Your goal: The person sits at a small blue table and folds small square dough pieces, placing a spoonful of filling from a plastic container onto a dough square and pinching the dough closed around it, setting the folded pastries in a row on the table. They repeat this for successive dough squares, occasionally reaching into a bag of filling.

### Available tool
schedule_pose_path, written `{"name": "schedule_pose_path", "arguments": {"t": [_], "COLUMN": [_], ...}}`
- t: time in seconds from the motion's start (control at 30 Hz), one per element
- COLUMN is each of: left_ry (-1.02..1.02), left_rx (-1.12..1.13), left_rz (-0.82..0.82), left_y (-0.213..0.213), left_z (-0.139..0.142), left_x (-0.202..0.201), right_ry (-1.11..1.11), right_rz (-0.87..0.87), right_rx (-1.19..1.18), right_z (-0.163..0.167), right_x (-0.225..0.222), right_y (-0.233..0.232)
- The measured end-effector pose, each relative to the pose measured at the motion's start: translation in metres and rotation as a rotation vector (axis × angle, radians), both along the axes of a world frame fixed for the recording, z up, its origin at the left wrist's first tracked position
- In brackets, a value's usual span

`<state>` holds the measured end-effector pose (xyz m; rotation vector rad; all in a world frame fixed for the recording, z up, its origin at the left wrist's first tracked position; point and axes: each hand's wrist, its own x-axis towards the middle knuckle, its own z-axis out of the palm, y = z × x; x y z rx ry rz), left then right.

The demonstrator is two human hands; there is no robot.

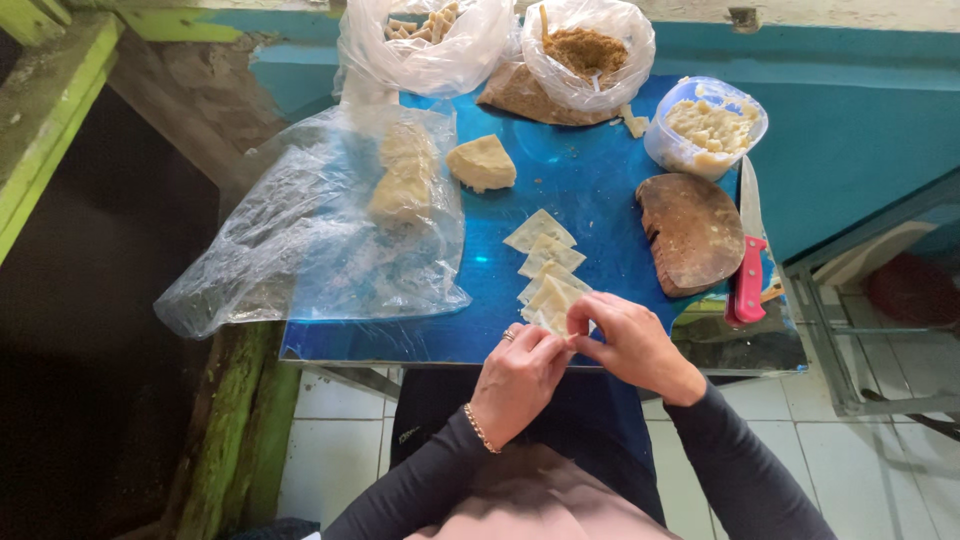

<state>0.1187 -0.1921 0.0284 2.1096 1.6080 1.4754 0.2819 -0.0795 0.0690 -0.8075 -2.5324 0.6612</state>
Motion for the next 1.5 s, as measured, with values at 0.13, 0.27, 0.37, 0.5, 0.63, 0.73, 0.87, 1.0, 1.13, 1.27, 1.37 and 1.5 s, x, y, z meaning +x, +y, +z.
{"name": "schedule_pose_path", "arguments": {"t": [0.13,0.27,0.37,0.5,0.63,0.73,0.87,1.0,1.13,1.27,1.37,1.5], "left_ry": [0.037,-0.025,-0.035,-0.055,-0.072,-0.013,0.0,-0.046,-0.051,-0.053,-0.032,-0.034], "left_rx": [-0.06,-0.105,-0.158,-0.209,-0.108,-0.103,-0.134,-0.218,-0.244,-0.185,-0.133,-0.153], "left_rz": [-0.008,-0.028,-0.019,-0.015,-0.07,-0.097,-0.068,-0.068,-0.061,-0.049,-0.066,-0.081], "left_y": [0.003,0.009,0.014,0.022,0.015,0.011,0.02,0.027,0.028,0.026,0.021,0.026], "left_z": [0.001,-0.002,-0.005,-0.004,-0.001,0.0,-0.002,-0.004,-0.005,-0.004,-0.005,-0.008], "left_x": [-0.005,-0.008,-0.009,-0.012,-0.016,-0.017,-0.019,-0.022,-0.023,-0.022,-0.018,-0.02], "right_ry": [0.009,0.088,0.104,0.065,0.053,0.015,-0.045,0.015,0.067,0.049,0.035,0.063], "right_rz": [-0.122,-0.075,-0.023,-0.012,0.051,0.011,-0.105,-0.169,0.032,0.062,0.064,0.033], "right_rx": [-0.014,0.304,0.389,0.255,0.199,0.065,-0.196,-0.056,0.247,0.299,0.327,0.369], "right_z": [-0.003,-0.001,0.0,-0.002,-0.009,-0.013,-0.013,-0.008,-0.002,0.003,0.005,0.004], "right_x": [0.002,0.011,0.011,0.007,0.005,0.004,0.0,0.002,0.004,0.002,0.0,0.0], "right_y": [-0.01,-0.029,-0.035,-0.022,-0.003,0.004,0.005,-0.005,-0.008,-0.009,-0.008,-0.012]}}
